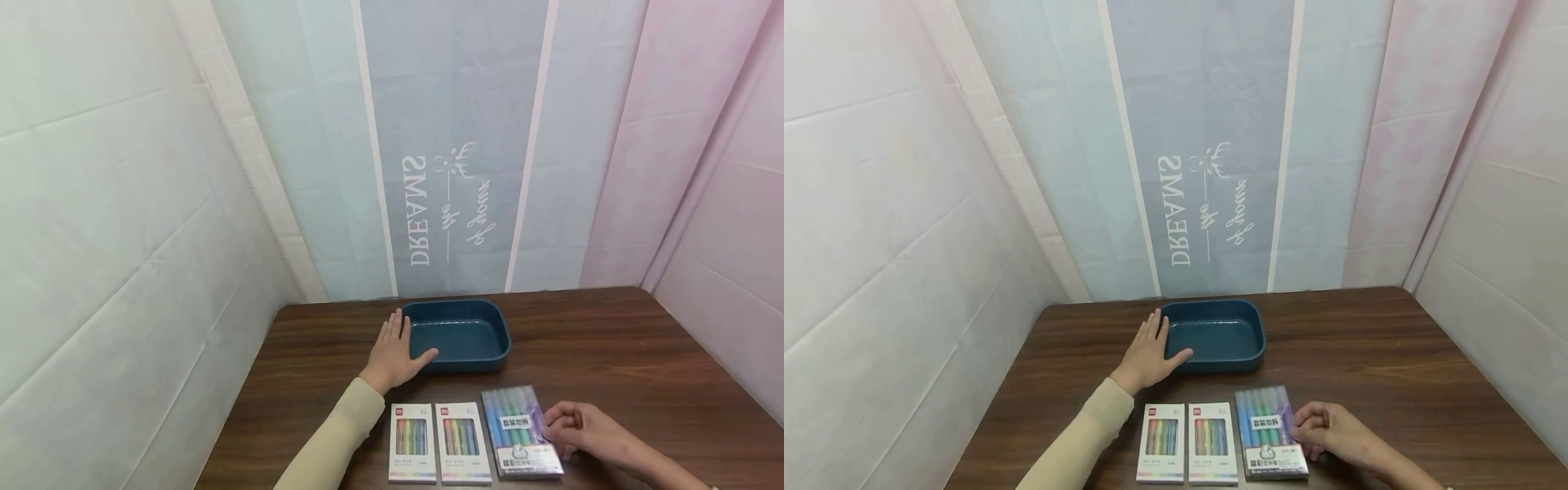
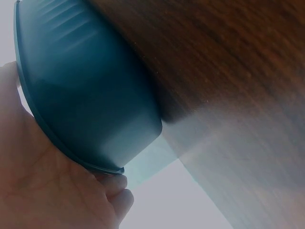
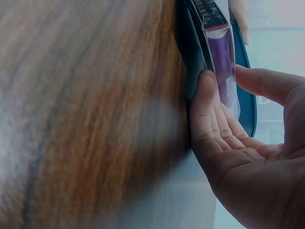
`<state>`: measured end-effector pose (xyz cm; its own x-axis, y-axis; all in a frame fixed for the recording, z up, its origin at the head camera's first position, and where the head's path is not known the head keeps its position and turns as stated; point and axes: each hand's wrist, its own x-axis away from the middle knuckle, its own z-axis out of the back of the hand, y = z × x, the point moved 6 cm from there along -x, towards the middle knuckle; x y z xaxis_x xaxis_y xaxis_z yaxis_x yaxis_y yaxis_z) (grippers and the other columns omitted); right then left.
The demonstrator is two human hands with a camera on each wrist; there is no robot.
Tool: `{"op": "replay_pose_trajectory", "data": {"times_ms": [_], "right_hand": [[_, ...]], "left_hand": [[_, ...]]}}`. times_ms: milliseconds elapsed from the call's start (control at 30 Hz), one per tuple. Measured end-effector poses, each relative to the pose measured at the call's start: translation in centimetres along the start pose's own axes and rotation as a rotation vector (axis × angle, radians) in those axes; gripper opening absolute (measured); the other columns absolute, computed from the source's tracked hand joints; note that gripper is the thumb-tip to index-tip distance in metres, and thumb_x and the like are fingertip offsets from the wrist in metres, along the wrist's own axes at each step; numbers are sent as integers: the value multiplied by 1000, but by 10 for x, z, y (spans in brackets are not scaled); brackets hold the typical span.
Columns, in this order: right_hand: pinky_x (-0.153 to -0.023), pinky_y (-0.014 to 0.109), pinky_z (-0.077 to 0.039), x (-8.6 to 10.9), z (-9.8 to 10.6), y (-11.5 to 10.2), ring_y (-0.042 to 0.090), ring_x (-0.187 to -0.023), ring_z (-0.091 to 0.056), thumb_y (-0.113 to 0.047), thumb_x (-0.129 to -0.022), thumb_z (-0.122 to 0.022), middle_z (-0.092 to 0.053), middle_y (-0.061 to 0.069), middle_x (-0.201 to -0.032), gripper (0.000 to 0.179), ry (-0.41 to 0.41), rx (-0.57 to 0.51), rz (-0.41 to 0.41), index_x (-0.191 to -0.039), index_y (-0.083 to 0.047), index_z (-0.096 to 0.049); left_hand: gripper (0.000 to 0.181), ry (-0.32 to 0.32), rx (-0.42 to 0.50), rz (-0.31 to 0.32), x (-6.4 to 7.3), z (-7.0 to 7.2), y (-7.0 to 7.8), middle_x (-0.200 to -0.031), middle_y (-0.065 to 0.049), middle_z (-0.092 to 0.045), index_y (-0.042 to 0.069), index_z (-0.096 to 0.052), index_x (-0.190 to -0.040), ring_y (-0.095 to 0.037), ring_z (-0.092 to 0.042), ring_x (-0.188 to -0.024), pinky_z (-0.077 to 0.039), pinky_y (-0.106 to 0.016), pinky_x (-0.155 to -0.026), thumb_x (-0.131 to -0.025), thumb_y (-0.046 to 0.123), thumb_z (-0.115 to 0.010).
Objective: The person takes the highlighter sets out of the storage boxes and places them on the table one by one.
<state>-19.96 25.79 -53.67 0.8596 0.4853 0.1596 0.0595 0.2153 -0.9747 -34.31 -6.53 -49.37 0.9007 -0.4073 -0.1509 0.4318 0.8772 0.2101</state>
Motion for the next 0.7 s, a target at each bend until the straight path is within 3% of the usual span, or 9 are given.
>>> {"op": "replay_pose_trajectory", "data": {"times_ms": [700], "right_hand": [[-58, 35, -58, -3, 3, -1, 18, -70, -68, -9, -99, -60, -70, 11, -84, 20, -51, 73, 31, -108, 10, -57]], "left_hand": [[102, 18, 8, -2, 0, 1, 1, -166, -19, -12, 0, -26, -157, -33, -14, -154, -17, -46, -123, -92, 77, -40]]}}
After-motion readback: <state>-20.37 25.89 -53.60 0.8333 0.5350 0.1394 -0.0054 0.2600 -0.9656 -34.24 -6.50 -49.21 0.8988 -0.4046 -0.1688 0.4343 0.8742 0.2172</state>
